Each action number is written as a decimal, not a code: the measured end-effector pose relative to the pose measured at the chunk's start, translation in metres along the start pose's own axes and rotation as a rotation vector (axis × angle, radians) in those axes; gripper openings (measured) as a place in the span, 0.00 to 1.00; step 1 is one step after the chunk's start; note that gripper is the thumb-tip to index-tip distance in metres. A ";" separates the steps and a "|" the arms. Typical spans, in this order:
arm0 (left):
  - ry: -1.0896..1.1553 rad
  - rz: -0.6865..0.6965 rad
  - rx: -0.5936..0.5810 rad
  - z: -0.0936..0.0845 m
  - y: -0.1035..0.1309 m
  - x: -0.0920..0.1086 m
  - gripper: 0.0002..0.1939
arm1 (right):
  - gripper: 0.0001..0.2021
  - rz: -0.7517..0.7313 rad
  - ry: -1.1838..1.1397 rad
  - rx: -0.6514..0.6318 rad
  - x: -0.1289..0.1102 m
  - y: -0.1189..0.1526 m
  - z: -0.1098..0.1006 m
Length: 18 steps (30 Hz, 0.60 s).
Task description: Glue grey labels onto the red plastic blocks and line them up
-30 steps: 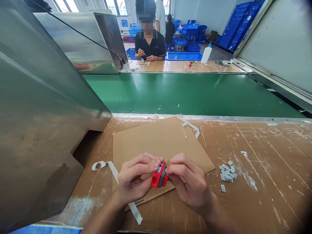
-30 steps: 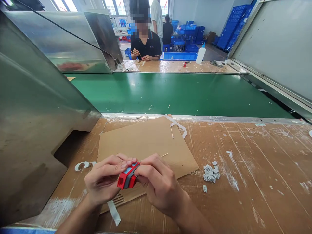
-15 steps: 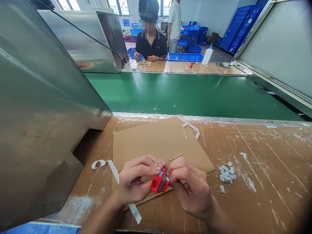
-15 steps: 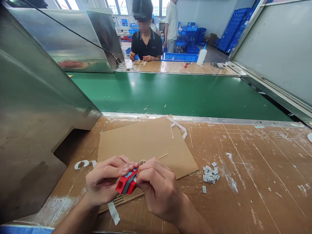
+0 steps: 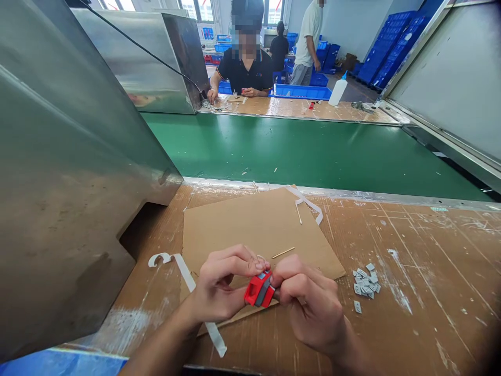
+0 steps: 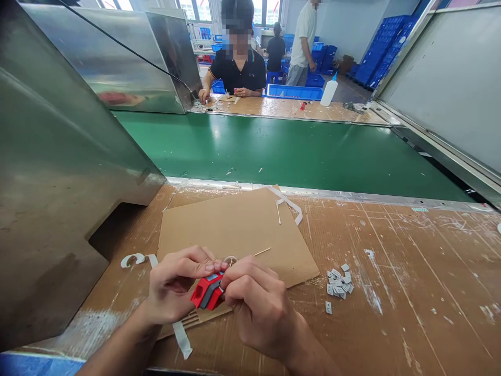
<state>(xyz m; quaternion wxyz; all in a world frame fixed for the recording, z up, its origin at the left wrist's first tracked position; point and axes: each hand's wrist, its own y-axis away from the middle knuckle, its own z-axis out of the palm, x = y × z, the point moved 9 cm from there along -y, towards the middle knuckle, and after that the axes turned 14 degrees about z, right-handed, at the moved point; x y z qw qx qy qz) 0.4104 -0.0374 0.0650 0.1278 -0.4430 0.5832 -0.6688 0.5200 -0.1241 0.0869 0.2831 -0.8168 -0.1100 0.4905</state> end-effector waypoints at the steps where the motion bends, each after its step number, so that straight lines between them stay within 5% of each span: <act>1: 0.011 -0.002 0.000 0.000 0.001 -0.001 0.10 | 0.13 -0.002 0.005 0.000 0.000 0.000 0.001; 18: 0.030 -0.036 0.042 -0.003 0.005 -0.008 0.12 | 0.13 0.012 -0.006 0.087 0.003 0.001 -0.002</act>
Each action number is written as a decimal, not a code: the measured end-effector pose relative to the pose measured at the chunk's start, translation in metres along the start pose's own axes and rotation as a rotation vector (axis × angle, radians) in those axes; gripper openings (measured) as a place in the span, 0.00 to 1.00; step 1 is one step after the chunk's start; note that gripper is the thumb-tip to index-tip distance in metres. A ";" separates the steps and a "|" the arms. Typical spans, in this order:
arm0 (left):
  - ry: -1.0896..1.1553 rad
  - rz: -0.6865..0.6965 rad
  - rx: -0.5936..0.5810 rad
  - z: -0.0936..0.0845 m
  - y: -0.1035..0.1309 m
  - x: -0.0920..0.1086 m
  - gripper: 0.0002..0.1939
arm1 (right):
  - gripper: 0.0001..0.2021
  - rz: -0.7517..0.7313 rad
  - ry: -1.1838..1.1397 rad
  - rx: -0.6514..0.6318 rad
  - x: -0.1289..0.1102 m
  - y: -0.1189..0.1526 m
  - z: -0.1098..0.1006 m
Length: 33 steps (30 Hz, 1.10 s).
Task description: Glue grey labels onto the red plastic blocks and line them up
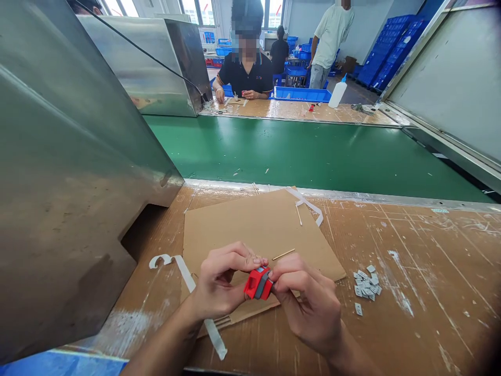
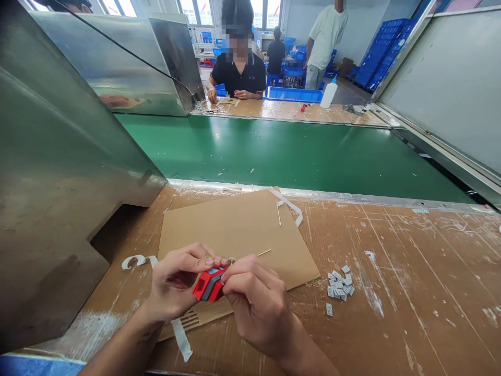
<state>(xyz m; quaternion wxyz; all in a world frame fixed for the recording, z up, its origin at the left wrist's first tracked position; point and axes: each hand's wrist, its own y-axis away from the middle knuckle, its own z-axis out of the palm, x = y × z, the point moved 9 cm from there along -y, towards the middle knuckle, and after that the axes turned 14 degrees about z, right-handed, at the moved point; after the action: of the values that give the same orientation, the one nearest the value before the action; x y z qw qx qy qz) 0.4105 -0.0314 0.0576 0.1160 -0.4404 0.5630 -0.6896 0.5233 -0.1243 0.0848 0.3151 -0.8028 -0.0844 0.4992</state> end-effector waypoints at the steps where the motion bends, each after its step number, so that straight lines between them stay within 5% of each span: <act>1: -0.007 0.009 0.008 -0.001 0.000 0.000 0.12 | 0.15 -0.022 -0.005 0.029 -0.001 0.001 -0.002; 17: -0.077 0.147 0.057 0.001 -0.004 0.017 0.13 | 0.18 -0.058 -0.091 0.097 -0.008 0.002 -0.009; 27: -0.109 0.122 0.045 0.010 -0.005 0.015 0.21 | 0.11 0.105 -0.126 0.036 0.009 0.003 -0.018; 33: 0.060 0.071 0.118 0.017 -0.007 0.031 0.21 | 0.29 -0.023 -0.006 -0.102 -0.018 0.009 -0.023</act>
<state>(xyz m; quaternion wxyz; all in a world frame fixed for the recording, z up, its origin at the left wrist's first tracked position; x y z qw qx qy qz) 0.4071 -0.0605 0.0782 0.1493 -0.3917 0.5398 -0.7300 0.5327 -0.1498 0.1001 0.2794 -0.8152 -0.1197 0.4930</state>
